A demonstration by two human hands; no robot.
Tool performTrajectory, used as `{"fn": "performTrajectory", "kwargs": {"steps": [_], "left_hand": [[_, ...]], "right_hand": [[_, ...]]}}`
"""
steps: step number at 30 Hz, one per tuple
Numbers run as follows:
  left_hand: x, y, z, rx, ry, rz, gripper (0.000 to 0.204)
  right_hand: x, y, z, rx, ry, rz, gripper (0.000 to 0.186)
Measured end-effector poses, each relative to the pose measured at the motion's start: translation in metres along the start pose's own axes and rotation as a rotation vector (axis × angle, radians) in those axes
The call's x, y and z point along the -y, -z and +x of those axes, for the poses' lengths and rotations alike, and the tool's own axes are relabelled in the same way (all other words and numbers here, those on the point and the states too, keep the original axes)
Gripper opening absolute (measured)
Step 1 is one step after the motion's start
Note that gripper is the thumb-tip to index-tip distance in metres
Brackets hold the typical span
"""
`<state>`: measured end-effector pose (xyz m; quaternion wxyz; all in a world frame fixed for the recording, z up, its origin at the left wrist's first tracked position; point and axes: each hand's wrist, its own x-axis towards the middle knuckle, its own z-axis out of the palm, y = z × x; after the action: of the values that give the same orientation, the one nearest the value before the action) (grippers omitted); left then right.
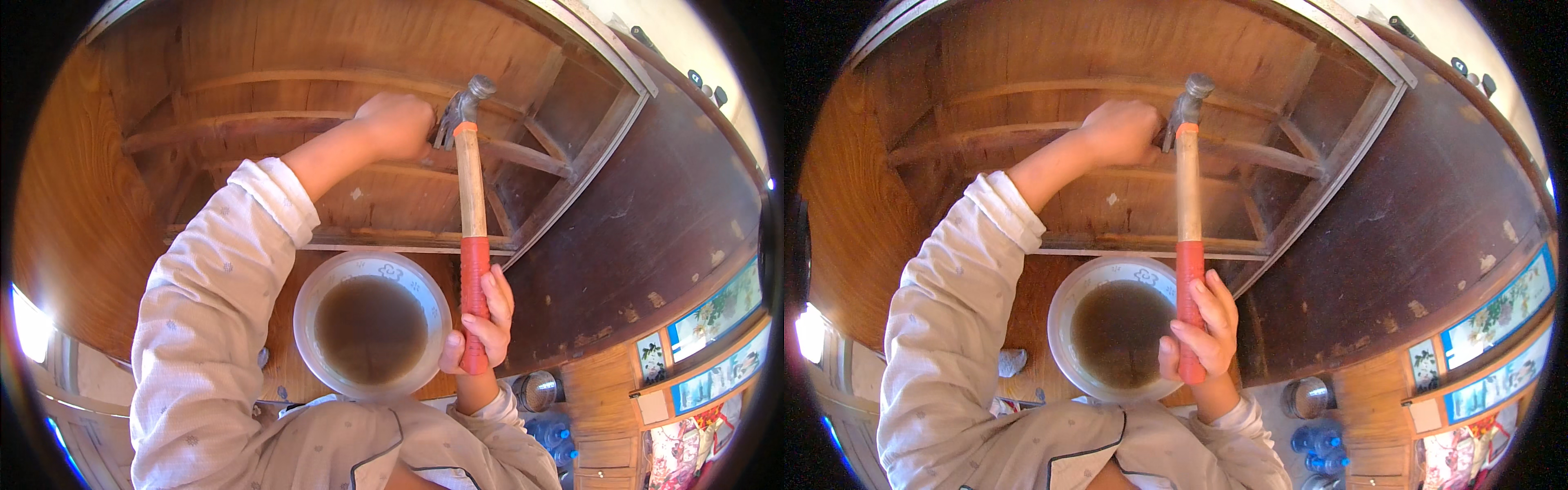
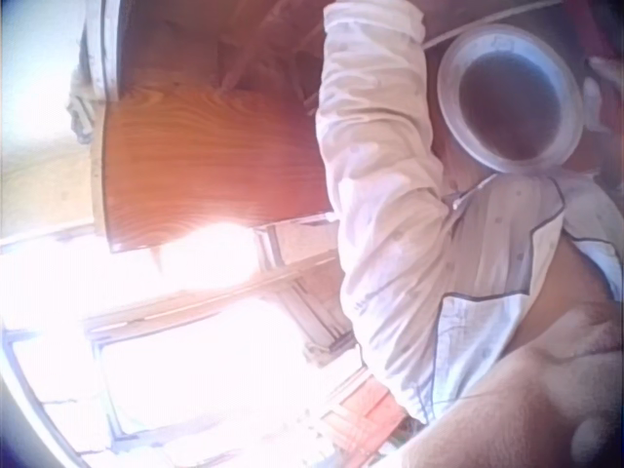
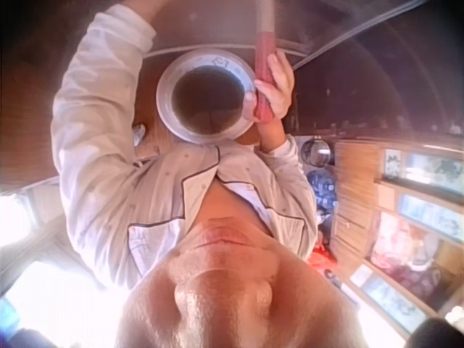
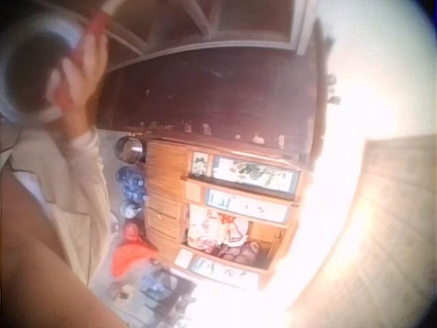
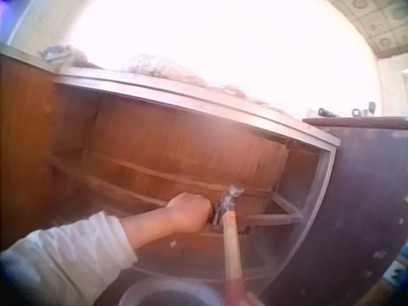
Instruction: The person repairs a wooden cabinet by using a hammer to tap a shelf into place, using pliers to pull at a section of the wood, and wiping the interior surface with a cloth.
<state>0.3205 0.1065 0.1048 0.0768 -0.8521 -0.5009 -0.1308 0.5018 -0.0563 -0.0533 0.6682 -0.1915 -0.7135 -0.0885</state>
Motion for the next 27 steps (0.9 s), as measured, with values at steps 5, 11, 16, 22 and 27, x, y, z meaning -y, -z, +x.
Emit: {"fn": "performTrajectory", "kwargs": {"steps": [5, 11, 16, 22, 27], "left_hand": [[0.011, -0.005, -0.001, -0.040, -0.015, -0.031, 0.022], [0.002, -0.003, -0.004, -0.063, -0.046, 0.022, 0.025], [0.003, -0.005, -0.004, -0.044, -0.023, 0.033, 0.025], [0.006, -0.007, -0.006, -0.086, -0.054, 0.044, 0.021], [0.003, -0.010, 0.000, -0.087, -0.095, 0.059, 0.023]], "right_hand": [[0.001, 0.006, 0.039, -0.086, 0.007, 0.029, 0.023], [-0.013, 0.036, 0.091, -0.152, -0.067, 0.245, 0.019], [-0.039, 0.062, 0.123, -0.113, -0.113, 0.384, 0.021], [-0.076, 0.083, 0.132, -0.407, -0.446, 0.535, 0.024], [-0.091, 0.127, 0.112, -0.648, -0.390, 0.406, 0.025]]}}
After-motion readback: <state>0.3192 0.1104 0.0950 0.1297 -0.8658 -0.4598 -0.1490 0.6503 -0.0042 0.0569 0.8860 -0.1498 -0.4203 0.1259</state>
